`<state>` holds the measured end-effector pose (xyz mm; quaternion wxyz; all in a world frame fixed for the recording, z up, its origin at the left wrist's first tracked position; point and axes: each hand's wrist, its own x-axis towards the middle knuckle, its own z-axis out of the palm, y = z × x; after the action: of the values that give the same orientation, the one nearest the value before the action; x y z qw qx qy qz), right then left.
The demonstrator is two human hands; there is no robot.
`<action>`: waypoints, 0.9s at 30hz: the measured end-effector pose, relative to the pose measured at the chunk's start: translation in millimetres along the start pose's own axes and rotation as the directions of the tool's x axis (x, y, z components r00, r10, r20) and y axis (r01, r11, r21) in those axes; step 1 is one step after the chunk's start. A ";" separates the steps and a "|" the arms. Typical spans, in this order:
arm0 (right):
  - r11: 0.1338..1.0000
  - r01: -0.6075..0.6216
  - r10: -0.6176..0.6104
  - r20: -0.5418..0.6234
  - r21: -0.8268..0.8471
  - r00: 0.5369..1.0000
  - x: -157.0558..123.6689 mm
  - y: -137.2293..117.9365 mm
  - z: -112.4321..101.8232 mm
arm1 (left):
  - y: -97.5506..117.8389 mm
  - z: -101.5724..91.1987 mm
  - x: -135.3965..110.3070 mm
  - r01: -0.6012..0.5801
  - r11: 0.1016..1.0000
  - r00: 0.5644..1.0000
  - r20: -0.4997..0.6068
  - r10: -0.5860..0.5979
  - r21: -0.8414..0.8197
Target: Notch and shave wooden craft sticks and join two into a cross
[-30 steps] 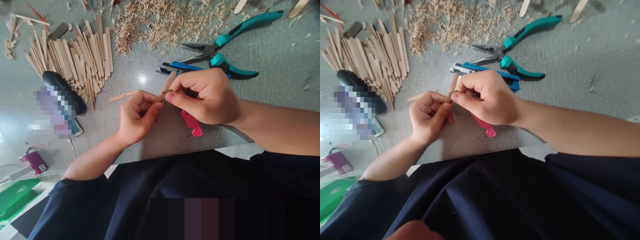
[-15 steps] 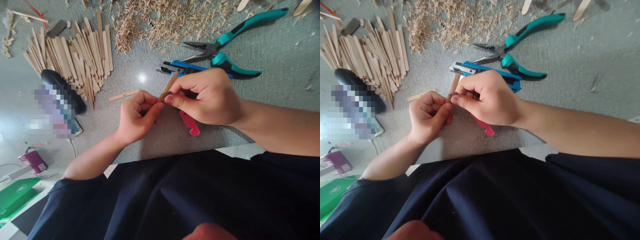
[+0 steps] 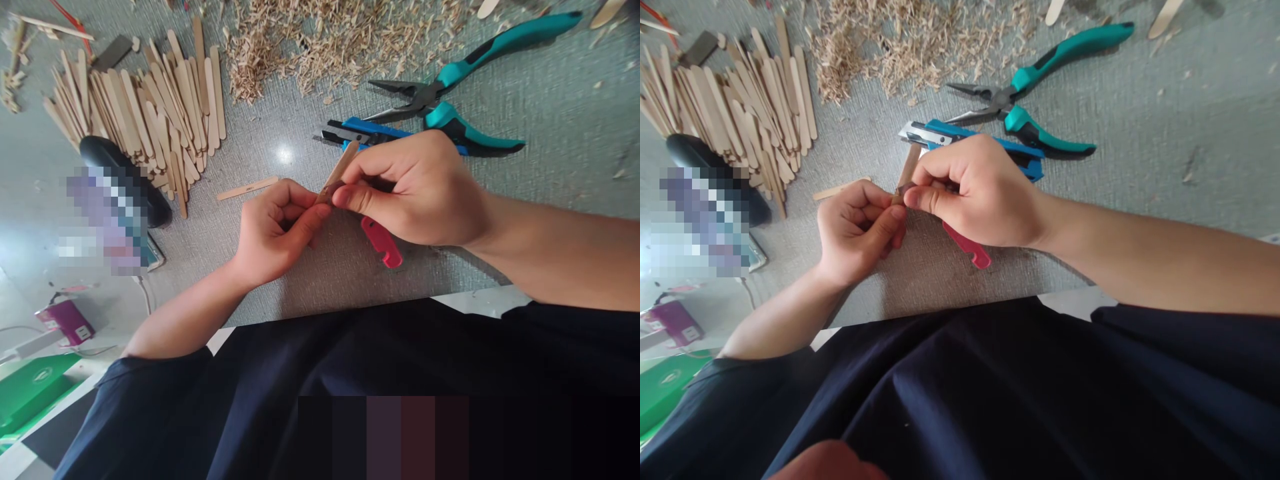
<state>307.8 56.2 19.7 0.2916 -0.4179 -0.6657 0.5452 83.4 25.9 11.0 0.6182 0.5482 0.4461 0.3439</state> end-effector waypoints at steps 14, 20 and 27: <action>0.997 0.043 -0.047 0.053 0.065 0.997 0.0 8.1 -5.2 | -7.6 -3.0 1.9 -0.141 0.988 0.989 0.023 0.143 -0.058; 0.996 0.039 -0.037 -0.032 0.079 0.999 -0.6 4.3 0.6 | -5.3 -1.7 0.6 -0.109 0.994 0.994 -0.021 0.108 -0.027; 0.997 0.069 -0.065 -0.112 0.031 0.992 -5.3 4.5 9.4 | -4.2 -2.0 -0.4 -0.034 0.999 0.998 -0.053 0.033 -0.016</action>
<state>303.6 47.3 13.4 0.3532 -0.4200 -0.6526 0.5225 81.2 25.6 7.0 0.6051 0.5411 0.4500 0.3722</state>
